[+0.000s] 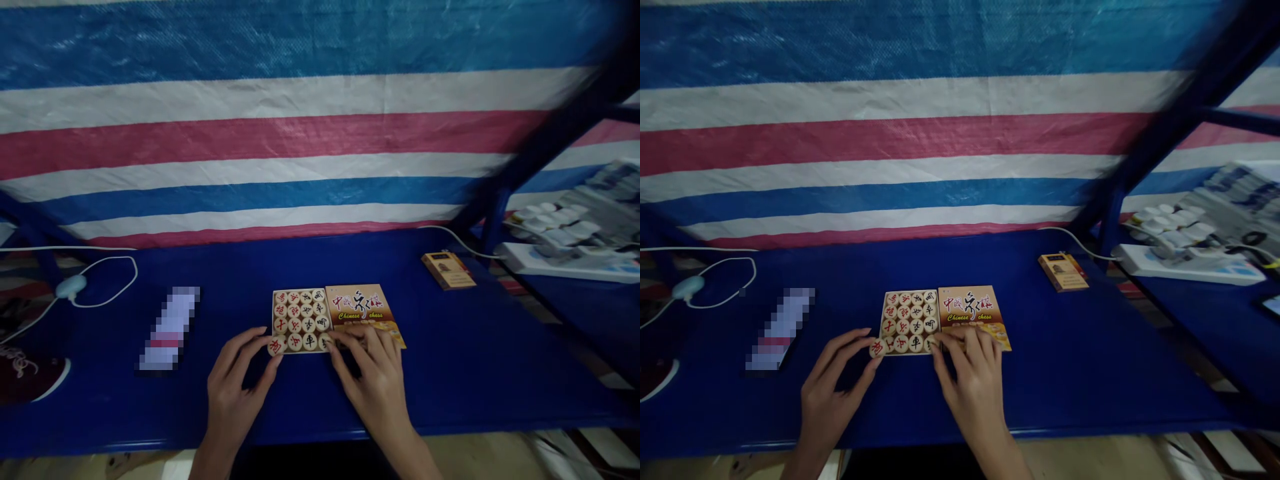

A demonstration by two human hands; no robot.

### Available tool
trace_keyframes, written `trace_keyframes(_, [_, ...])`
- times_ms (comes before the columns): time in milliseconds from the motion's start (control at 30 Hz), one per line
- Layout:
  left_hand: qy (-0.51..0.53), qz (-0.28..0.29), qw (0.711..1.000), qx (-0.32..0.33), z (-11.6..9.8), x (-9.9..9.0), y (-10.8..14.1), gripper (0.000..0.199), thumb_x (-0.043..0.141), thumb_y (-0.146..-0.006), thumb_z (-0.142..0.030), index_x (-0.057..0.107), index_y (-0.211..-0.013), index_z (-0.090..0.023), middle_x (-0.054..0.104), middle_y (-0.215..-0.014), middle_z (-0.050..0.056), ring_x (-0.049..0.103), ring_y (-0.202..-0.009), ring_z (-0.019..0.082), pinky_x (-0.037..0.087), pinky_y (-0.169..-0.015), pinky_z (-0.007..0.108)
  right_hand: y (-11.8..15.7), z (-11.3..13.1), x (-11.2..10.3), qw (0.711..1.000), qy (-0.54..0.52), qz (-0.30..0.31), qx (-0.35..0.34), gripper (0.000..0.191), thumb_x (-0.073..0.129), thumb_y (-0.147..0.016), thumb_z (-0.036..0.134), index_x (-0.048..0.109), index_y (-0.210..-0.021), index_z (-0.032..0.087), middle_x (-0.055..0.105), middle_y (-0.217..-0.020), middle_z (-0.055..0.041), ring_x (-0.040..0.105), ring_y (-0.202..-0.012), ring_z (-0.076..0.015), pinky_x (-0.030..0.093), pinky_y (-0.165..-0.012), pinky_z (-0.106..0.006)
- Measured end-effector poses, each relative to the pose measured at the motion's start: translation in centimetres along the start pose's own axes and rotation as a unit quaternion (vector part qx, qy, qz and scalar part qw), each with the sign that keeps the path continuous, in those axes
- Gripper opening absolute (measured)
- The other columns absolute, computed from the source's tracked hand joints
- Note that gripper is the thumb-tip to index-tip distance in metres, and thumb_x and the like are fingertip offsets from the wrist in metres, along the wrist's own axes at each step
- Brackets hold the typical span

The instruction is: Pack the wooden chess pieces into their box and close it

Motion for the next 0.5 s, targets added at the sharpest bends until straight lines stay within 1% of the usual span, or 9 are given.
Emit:
trace_keyframes(67, [-0.008,-0.009,1.000,0.019,-0.7,-0.4,0.3,0.029,0.071,-0.091,-0.016,0.067,-0.119,-0.022,0.067,-0.121,0.006,0.066,-0.109,0.019,0.054,-0.098,0.038,0.1,0.0,-0.1,1.000,-0.004,-0.001,-0.001,0.017,0.065,-0.095,0.024,0.070,-0.112,0.025,0.066,-0.101,-0.0060,0.057,-0.096,-0.0241,0.043,-0.085,-0.041])
trace_keyframes(133, [-0.020,0.002,0.999,0.041,-1.5,-0.3,0.8,0.029,0.071,-0.091,-0.016,0.067,-0.119,-0.021,0.068,-0.119,0.006,0.066,-0.107,0.019,0.054,-0.095,0.036,0.1,-0.2,-0.2,1.000,-0.017,-0.001,0.003,0.014,0.065,-0.095,0.024,0.070,-0.109,0.024,0.066,-0.101,-0.0058,0.057,-0.096,-0.0240,0.044,-0.085,-0.041])
trace_keyframes(233, [-0.036,0.041,0.996,0.066,-2.4,0.4,1.7,0.025,0.069,-0.093,-0.018,0.067,-0.117,-0.021,0.069,-0.115,0.006,0.067,-0.103,0.018,0.053,-0.088,0.035,0.1,-0.7,-0.5,0.998,-0.052,-0.010,0.016,0.010,0.064,-0.095,0.022,0.069,-0.104,0.024,0.066,-0.099,-0.0048,0.058,-0.095,-0.0228,0.045,-0.084,-0.039])
trace_keyframes(367, [-0.065,0.096,0.991,0.070,-2.7,1.7,2.7,0.016,0.063,-0.098,-0.023,0.069,-0.112,-0.023,0.070,-0.100,0.003,0.069,-0.088,0.018,0.052,-0.079,0.036,0.5,-0.9,-1.1,0.996,-0.078,-0.031,0.017,0.012,0.067,-0.094,0.021,0.069,-0.105,0.025,0.066,-0.097,-0.0037,0.059,-0.093,-0.0214,0.045,-0.083,-0.038])
trace_keyframes(433, [-0.079,0.111,0.988,0.070,-2.6,2.1,3.1,0.018,0.060,-0.099,-0.024,0.068,-0.115,-0.022,0.071,-0.098,0.003,0.069,-0.086,0.018,0.051,-0.078,0.037,1.0,-0.5,-1.0,0.996,-0.085,-0.016,0.008,0.013,0.068,-0.093,0.022,0.069,-0.106,0.026,0.066,-0.097,-0.0034,0.059,-0.092,-0.0212,0.045,-0.082,-0.037])
trace_keyframes(500, [-0.086,0.113,0.987,0.071,-2.6,2.3,3.2,0.024,0.059,-0.100,-0.026,0.065,-0.123,-0.022,0.071,-0.100,0.004,0.070,-0.087,0.019,0.051,-0.079,0.037,1.7,0.2,-0.4,0.996,-0.088,0.018,0.000,0.017,0.068,-0.093,0.022,0.069,-0.110,0.027,0.066,-0.095,-0.0026,0.060,-0.091,-0.0209,0.044,-0.079,-0.037])
Point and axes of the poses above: each hand's wrist, its own y-axis away from the middle knuckle, its own x-axis out of the palm, z = x × y, the point moved 9 cm from there along -y, towards the middle knuckle
